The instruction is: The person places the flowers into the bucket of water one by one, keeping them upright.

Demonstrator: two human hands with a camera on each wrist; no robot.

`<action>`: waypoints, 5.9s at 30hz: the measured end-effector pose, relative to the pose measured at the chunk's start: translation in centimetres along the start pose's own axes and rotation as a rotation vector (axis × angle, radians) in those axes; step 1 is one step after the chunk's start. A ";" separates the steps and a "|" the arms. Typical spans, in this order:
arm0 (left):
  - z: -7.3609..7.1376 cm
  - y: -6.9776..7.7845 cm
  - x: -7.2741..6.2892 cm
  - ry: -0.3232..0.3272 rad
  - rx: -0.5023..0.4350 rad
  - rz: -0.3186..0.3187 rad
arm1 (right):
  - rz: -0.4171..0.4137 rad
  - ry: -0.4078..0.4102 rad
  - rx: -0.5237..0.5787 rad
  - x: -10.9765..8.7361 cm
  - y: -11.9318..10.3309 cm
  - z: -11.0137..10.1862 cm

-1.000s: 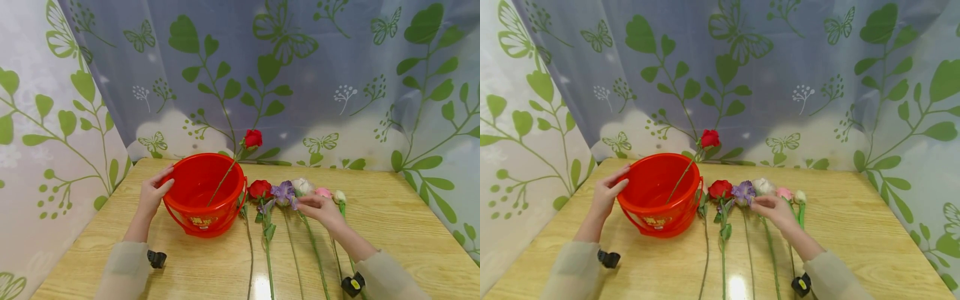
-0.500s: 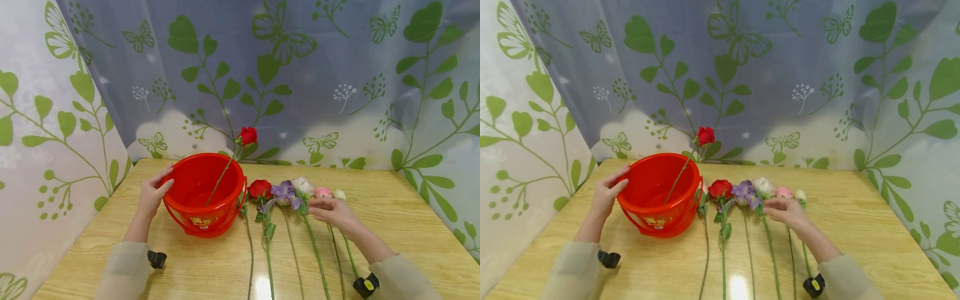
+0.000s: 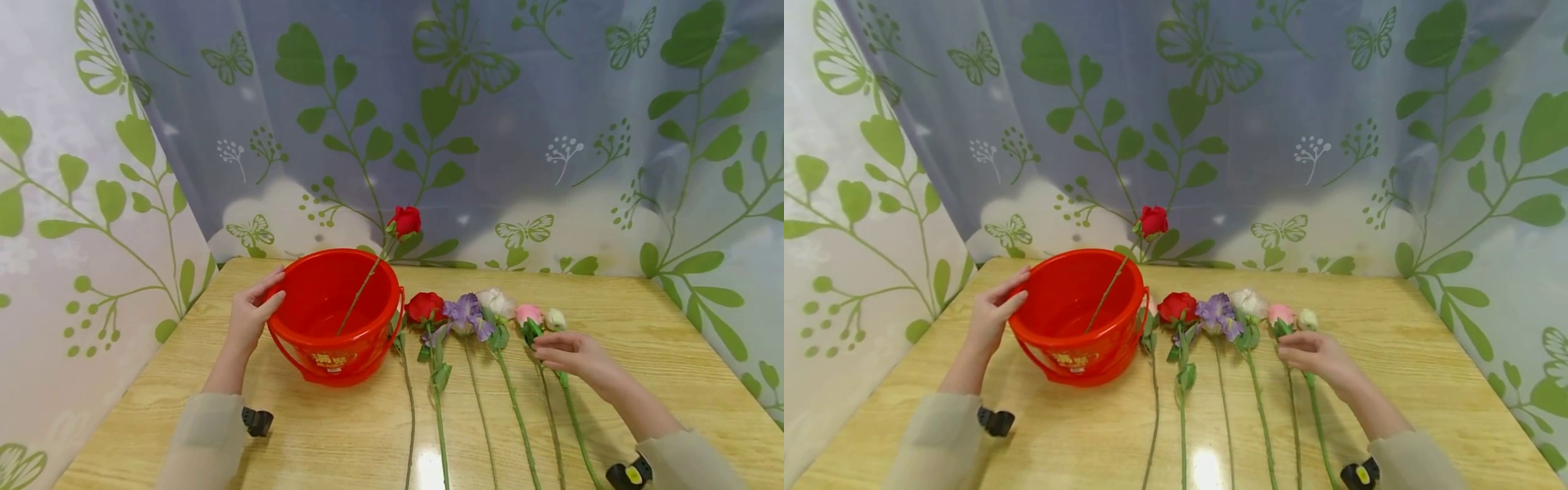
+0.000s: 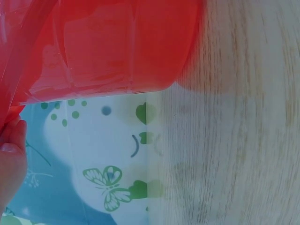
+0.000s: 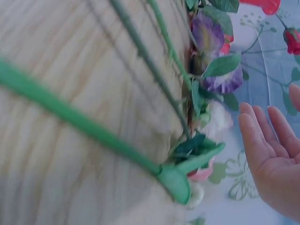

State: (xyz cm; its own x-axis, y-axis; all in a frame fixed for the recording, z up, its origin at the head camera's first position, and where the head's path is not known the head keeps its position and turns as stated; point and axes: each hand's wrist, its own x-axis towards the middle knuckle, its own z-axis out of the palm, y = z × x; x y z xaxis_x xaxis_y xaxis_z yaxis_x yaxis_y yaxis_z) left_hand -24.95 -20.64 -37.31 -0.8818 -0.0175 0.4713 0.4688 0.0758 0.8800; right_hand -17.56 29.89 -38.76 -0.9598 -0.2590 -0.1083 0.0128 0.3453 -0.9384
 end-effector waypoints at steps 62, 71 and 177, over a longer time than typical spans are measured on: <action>0.1 0.2 0.0 -0.001 0.021 -0.014 | 0.228 -0.139 0.273 -3.0 5.4 -3.2; 0.1 0.2 -0.1 -0.003 0.019 -0.021 | 0.301 -0.031 0.165 -2.8 5.6 -2.4; 0.1 -0.1 0.0 0.032 -0.046 -0.006 | -0.025 0.124 0.312 -1.3 -3.9 0.4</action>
State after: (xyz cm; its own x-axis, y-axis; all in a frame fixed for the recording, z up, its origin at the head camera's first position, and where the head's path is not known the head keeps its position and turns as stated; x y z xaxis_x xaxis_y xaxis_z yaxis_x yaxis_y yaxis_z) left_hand -24.99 -20.52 -37.45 -0.8827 -0.0499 0.4673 0.4664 0.0294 0.8841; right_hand -16.25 28.50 -35.13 -0.9874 -0.1458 -0.0614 0.0557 0.0430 -0.9975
